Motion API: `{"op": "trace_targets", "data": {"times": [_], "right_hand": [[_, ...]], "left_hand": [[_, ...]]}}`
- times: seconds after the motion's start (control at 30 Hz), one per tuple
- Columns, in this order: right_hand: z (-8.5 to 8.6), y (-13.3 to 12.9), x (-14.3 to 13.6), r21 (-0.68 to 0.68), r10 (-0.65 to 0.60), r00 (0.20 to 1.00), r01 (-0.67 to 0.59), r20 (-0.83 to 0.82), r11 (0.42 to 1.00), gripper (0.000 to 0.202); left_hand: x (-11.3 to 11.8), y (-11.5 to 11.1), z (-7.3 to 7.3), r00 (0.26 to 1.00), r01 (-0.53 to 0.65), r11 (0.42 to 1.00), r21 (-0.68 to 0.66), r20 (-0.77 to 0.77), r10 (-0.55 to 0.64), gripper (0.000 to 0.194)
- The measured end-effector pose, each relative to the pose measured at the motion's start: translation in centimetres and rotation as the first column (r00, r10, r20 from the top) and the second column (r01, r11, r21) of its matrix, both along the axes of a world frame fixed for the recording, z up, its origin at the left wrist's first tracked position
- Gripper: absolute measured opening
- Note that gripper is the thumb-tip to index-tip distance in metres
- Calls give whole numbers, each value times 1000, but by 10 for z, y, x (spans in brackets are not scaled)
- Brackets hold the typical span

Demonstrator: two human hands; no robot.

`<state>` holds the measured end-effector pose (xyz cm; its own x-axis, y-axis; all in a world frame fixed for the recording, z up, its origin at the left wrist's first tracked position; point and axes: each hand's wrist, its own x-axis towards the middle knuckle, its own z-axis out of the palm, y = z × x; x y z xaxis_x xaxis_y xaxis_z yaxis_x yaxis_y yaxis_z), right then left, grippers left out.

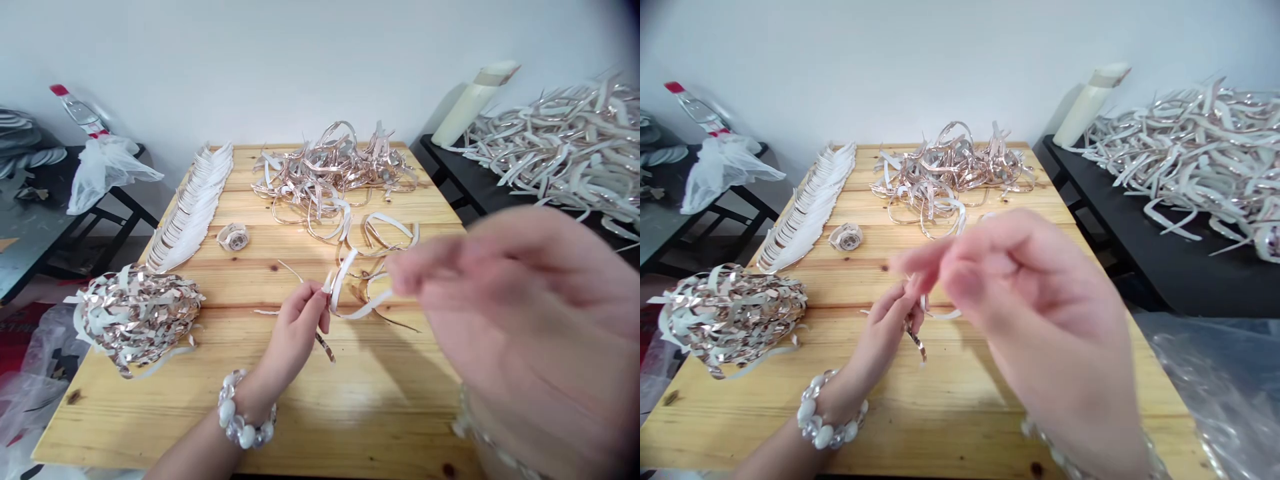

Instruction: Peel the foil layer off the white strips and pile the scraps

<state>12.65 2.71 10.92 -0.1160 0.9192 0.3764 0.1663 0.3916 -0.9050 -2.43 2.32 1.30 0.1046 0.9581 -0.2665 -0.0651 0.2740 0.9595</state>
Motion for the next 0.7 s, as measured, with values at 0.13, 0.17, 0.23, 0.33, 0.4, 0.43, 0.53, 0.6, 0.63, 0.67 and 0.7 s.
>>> {"op": "trace_targets", "data": {"times": [0.13,0.17,0.23,0.33,0.4,0.43,0.53,0.6,0.63,0.67,0.7], "right_hand": [[-13,31,-4,9,-53,934,53,354,999,5],[-18,36,-5,-49,18,884,6,468,999,11],[-26,43,-7,-156,165,794,-90,585,984,19],[-28,43,-11,-229,258,773,-149,580,962,24],[-26,40,-11,-229,206,857,-107,472,967,22],[-24,39,-11,-217,155,903,-70,402,974,21],[-22,40,-6,-157,87,936,-35,341,987,20],[-26,44,-4,-145,198,846,-145,495,979,19],[-31,47,-4,-162,271,765,-217,585,963,20],[-36,49,-5,-180,326,682,-279,654,943,21],[-43,51,-7,-205,362,615,-312,701,928,23]], "left_hand": [[-3,-2,-4,981,-82,992,96,184,63,21],[-4,-2,-5,972,-101,990,101,222,77,19],[-3,-3,-6,958,-123,988,96,271,93,17],[-2,-3,-5,950,-148,986,83,289,118,16],[-1,-3,-4,943,-188,979,74,293,159,14],[-1,-2,-4,934,-218,973,75,304,186,14],[-7,1,-2,897,-300,946,122,374,236,13],[-15,5,1,885,-354,907,228,395,246,9],[-21,8,4,884,-389,870,303,389,260,10],[-28,10,7,882,-427,818,386,376,284,13],[-35,11,10,877,-464,754,465,361,318,17]]}}
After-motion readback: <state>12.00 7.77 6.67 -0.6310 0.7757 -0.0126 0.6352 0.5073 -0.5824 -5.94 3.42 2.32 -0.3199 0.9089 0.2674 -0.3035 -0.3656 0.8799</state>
